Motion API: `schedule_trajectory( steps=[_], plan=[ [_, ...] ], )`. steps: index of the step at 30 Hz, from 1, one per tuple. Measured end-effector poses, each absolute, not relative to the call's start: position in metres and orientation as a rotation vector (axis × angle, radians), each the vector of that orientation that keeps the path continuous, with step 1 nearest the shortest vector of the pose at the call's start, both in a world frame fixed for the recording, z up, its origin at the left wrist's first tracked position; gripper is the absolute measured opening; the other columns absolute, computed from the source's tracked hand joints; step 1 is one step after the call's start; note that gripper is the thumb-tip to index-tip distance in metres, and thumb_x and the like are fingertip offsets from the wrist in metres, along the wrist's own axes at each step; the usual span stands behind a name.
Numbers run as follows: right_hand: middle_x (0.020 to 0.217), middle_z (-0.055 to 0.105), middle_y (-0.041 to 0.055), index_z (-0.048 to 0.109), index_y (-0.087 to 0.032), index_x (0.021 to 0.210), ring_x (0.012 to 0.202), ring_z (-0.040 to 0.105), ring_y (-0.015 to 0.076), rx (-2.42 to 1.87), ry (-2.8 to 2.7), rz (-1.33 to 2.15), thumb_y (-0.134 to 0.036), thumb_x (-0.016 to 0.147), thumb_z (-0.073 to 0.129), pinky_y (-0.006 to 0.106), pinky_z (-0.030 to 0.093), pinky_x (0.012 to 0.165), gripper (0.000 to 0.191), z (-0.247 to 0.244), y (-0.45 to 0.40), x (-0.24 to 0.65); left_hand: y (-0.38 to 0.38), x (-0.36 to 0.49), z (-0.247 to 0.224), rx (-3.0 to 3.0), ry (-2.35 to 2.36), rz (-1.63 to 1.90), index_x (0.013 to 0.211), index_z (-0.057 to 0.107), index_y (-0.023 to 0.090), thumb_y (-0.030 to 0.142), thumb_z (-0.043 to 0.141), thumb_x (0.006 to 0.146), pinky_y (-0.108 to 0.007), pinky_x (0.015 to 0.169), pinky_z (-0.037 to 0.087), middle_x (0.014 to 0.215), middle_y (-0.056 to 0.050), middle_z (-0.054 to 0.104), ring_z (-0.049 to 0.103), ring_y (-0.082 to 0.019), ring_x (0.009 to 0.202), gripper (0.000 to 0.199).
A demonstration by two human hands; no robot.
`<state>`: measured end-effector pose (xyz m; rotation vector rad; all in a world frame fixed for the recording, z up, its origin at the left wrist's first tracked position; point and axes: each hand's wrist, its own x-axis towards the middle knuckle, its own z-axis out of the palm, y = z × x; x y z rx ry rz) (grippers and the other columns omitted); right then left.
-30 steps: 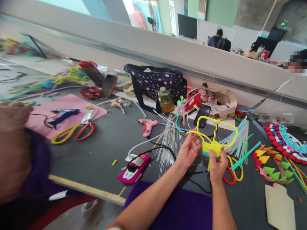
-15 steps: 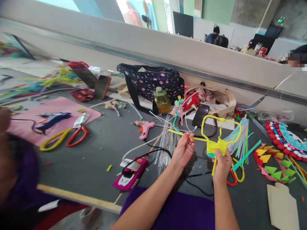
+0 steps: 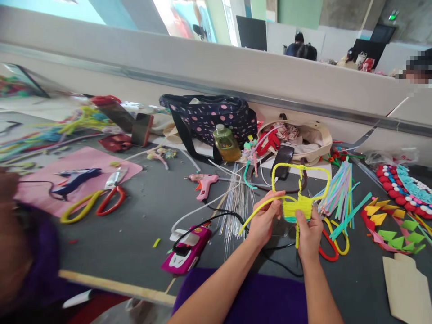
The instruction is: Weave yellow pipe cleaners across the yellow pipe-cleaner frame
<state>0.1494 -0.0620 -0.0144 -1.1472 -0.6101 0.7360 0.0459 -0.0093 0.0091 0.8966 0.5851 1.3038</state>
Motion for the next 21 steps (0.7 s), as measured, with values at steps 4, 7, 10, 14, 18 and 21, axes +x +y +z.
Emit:
schedule_trajectory(
  steps=[4,7,10,14,18,21],
  plan=[
    [0.092,0.072,0.0057,0.067,-0.018,0.107,0.069,0.065,0.0165,-1.151,-0.541,0.771,-0.036,0.072,0.074,0.03,0.053,0.068,0.04,-0.007,-0.065,0.147,-0.011,0.047,0.01,0.912,0.66,1.353,0.081,0.076,0.018,0.039,0.071,0.076,-0.021,0.053,0.042,0.082,-0.002,0.059,0.052,-0.008,0.059,0.022],
    [0.084,0.071,0.0036,0.067,-0.017,0.102,0.054,0.057,0.0112,-1.158,-0.491,0.798,-0.037,0.072,0.074,0.023,0.047,0.053,0.036,-0.002,-0.067,0.147,-0.015,0.049,0.014,0.828,0.671,1.333,0.077,0.076,0.017,0.04,0.074,0.072,-0.023,0.059,0.048,0.086,-0.005,0.064,0.058,-0.013,0.069,0.023],
    [0.073,0.067,0.0012,0.067,-0.017,0.1,0.047,0.05,0.0081,-1.138,-0.475,0.811,-0.036,0.072,0.074,0.019,0.038,0.044,0.035,-0.003,-0.067,0.148,-0.018,0.051,0.016,0.725,0.693,1.296,0.076,0.076,0.016,0.041,0.078,0.068,-0.024,0.061,0.051,0.085,-0.005,0.067,0.061,-0.014,0.07,0.025],
    [0.077,0.069,0.0027,0.065,-0.017,0.108,0.048,0.05,0.0083,-1.145,-0.469,0.787,-0.036,0.072,0.073,0.019,0.036,0.043,0.041,-0.006,-0.067,0.148,-0.02,0.052,0.017,0.637,0.701,1.255,0.075,0.075,0.015,0.04,0.081,0.064,-0.024,0.062,0.052,0.085,-0.006,0.07,0.063,-0.014,0.07,0.028],
    [0.078,0.068,0.0022,0.066,-0.018,0.108,0.048,0.05,0.0077,-1.147,-0.469,0.775,-0.036,0.073,0.073,0.019,0.036,0.044,0.041,-0.006,-0.067,0.147,-0.019,0.052,0.018,0.546,0.658,1.18,0.075,0.073,0.013,0.039,0.083,0.062,-0.022,0.059,0.05,0.074,-0.006,0.071,0.065,-0.014,0.065,0.031],
    [0.075,0.067,0.0014,0.067,-0.017,0.102,0.047,0.049,0.0078,-1.132,-0.483,0.789,-0.036,0.073,0.073,0.019,0.036,0.044,0.035,-0.006,-0.068,0.146,-0.017,0.051,0.018,0.483,0.624,1.128,0.074,0.07,0.012,0.038,0.085,0.06,-0.02,0.057,0.049,0.073,-0.006,0.071,0.065,-0.014,0.062,0.033]
  ],
)
